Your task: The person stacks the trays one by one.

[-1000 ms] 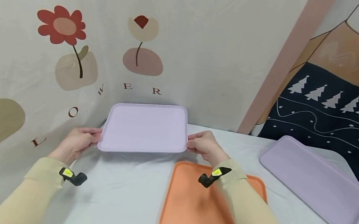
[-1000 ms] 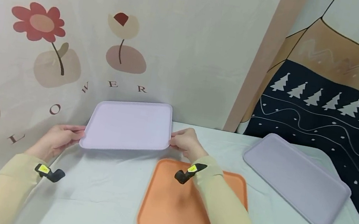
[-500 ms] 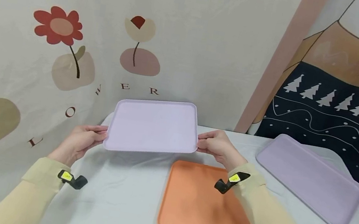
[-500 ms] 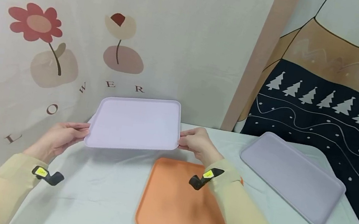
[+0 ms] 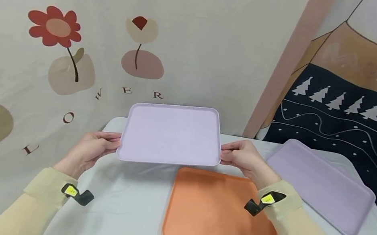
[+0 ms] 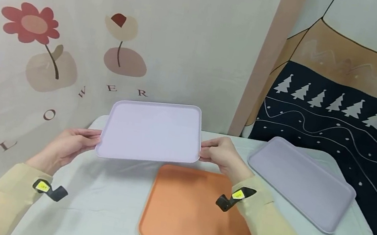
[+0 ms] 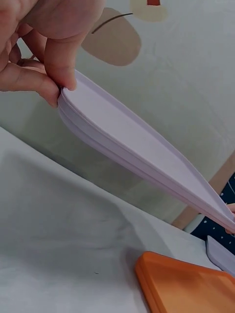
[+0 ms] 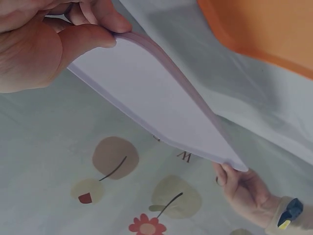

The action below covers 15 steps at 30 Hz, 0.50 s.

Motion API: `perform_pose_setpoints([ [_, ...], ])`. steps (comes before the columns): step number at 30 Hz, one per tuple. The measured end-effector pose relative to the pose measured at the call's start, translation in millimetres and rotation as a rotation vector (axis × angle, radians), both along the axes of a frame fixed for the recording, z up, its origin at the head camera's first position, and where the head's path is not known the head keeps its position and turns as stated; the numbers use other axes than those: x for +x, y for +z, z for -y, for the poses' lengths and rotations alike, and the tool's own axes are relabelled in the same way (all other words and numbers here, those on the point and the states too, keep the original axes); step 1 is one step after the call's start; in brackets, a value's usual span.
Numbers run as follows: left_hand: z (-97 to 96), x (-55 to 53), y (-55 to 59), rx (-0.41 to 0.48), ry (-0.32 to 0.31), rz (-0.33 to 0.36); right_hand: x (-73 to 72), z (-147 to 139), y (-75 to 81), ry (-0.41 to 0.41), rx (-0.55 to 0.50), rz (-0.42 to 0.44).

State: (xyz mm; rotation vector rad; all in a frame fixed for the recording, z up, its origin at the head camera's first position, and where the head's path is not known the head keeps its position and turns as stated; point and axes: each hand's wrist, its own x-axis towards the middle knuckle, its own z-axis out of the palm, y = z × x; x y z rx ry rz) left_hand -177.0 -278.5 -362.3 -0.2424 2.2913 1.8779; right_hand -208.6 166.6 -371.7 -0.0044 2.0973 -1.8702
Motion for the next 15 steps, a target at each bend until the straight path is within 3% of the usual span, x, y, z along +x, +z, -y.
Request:
perform_pose_setpoints([
  [15,-32.6,9.9,8.3,0.048,-0.044,-0.035,29.5,-38.6,13.1,0.024,-0.003,-0.040],
])
